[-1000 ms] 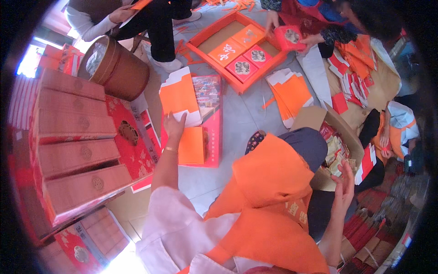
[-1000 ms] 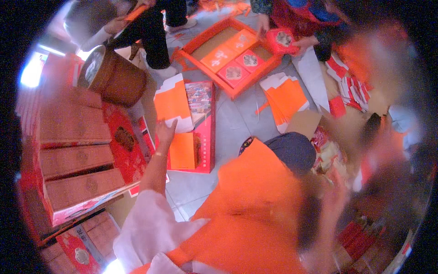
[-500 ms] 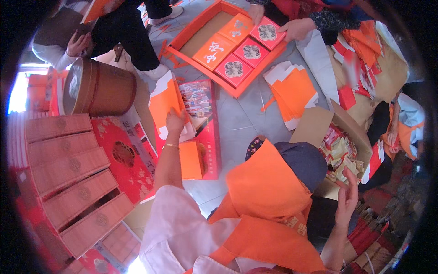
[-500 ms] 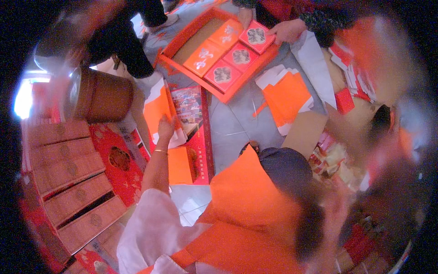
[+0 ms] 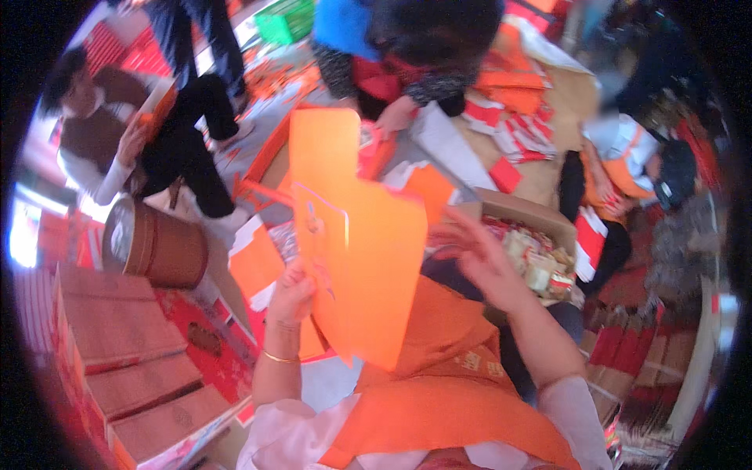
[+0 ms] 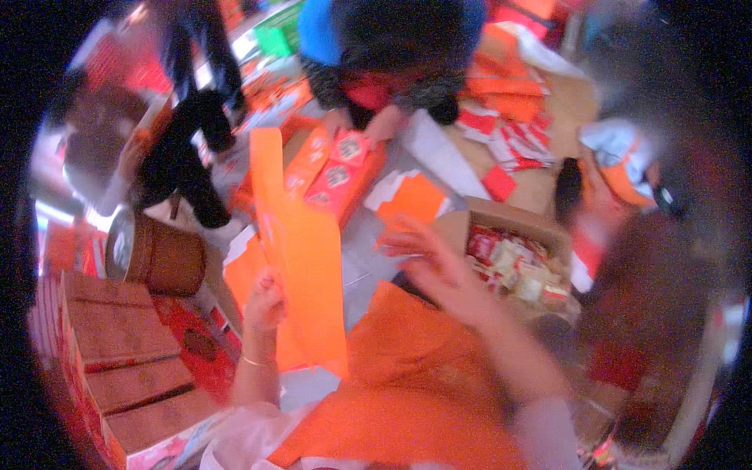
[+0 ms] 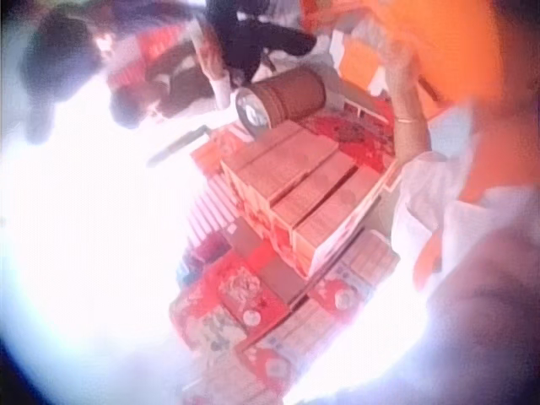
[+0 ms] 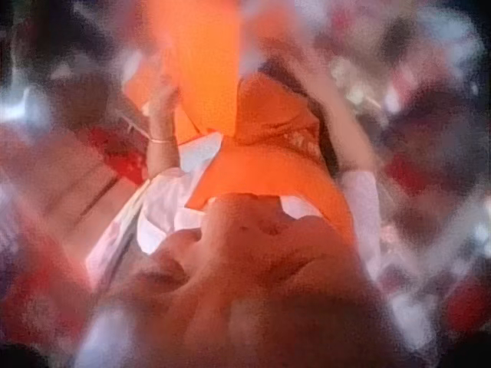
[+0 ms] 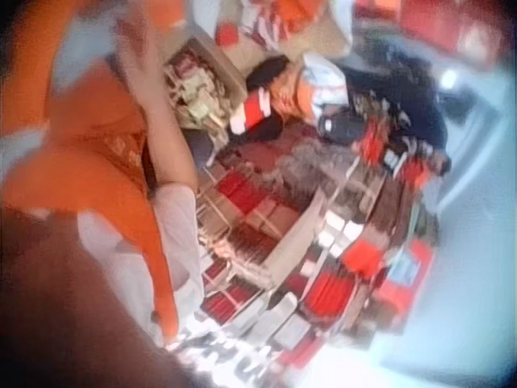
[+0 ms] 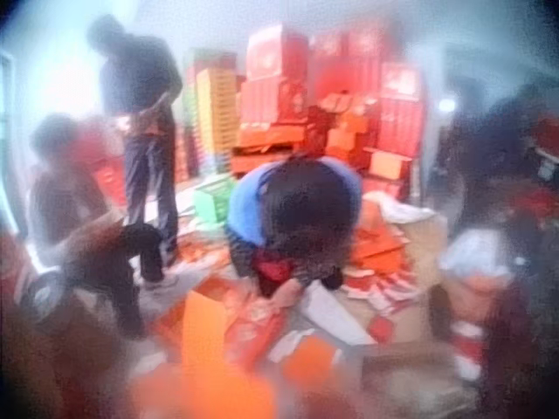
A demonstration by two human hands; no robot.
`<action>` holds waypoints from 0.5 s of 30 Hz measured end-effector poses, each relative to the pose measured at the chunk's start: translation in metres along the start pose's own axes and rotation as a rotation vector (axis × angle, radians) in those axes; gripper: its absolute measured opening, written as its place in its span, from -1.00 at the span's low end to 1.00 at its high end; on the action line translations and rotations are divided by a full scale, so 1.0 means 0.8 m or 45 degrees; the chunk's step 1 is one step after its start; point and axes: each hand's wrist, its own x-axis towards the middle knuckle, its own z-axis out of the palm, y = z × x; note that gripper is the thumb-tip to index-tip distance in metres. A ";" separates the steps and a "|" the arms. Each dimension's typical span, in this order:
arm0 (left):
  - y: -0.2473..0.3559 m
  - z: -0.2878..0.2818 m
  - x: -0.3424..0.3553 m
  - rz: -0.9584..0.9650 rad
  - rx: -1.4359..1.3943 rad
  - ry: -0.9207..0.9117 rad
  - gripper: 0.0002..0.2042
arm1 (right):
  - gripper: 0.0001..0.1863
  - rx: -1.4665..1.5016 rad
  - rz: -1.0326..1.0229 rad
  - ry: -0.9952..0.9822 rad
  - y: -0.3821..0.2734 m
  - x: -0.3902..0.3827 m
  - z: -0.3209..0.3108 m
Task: The person folds orange paper sheets into small rectangular packets by hand. They repeatedly pick up a sheet, fold it into a packet, and place it aside, continuing this process throughout the clip.
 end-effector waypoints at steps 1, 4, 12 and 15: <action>-0.020 0.025 0.011 -0.062 -0.044 -0.009 -0.64 | -0.28 0.072 -0.001 -0.033 -0.024 0.005 0.016; -0.063 0.072 0.034 -0.325 -0.208 -0.364 -0.60 | -0.11 -0.032 -0.286 0.011 -0.054 -0.003 0.037; -0.105 0.163 0.061 -0.468 0.036 -0.436 -0.38 | -0.25 -1.227 -0.975 0.461 -0.118 -0.075 -0.003; -0.105 0.178 0.061 -0.492 0.009 -0.448 -0.36 | -0.26 -1.435 -0.976 0.483 -0.141 -0.094 0.002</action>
